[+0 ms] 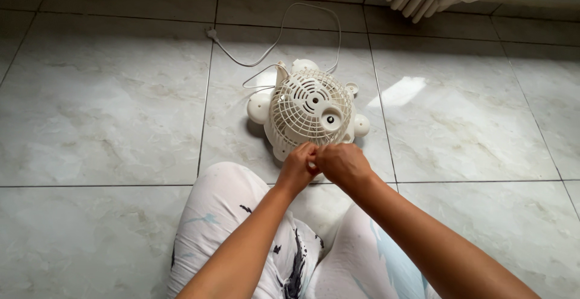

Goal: The person disassembles a small panda-shaped electric fan by removing the front grille and central cap, then reassembles it by replacing the cap and grille. The person uses an orange screwdriver to loosen screws on the fan's base and hands to manipulate the grille and cap.

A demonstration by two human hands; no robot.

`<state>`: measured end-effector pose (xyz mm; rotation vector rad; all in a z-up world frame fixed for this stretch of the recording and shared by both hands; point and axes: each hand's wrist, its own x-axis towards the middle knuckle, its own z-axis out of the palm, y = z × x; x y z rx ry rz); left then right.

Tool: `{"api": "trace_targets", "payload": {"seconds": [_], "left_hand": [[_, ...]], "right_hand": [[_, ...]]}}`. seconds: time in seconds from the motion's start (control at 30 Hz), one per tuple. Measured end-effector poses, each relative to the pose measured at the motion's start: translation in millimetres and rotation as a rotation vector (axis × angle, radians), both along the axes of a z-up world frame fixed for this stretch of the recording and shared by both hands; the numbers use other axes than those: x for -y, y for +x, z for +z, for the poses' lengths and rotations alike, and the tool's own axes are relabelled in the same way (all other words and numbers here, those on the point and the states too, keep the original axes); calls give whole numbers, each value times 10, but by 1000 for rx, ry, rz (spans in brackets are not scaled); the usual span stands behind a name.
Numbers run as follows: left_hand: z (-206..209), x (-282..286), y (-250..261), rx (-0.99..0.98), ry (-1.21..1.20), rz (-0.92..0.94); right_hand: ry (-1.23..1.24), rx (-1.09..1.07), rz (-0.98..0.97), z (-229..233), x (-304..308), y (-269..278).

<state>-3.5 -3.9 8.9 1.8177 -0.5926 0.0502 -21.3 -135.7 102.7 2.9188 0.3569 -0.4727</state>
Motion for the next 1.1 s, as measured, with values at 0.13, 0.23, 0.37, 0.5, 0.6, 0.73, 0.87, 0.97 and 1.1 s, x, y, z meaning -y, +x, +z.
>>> {"api": "trace_targets", "payload": {"seconds": [0.13,0.23,0.37,0.5,0.6,0.73,0.87,0.97,1.1], "left_hand": [[-163,69,13,-101,-107,-28],[-294,42,81,-95,-73,-90],[-371,39,169,-81,-22,-165],[-271,17,90,27,-66,-140],[-139,-18,25,-53,-101,-72],[-23,-25,33,-85,-38,-38],[-49,79,-86,133,-102,-38],[-80,127,-125,-1,-43,11],[-109,73,-13,-37,-107,0]], "right_hand": [[-86,56,-122,25,39,-15],[40,267,23,38,119,-67],[261,408,356,20,247,-204],[104,319,336,-38,260,-154],[59,245,156,-109,161,-66],[-20,128,-117,-178,-32,-65],[-30,-63,-366,-180,-130,-102],[25,-26,-411,-163,-117,-78],[99,221,-22,-143,80,-66]]}}
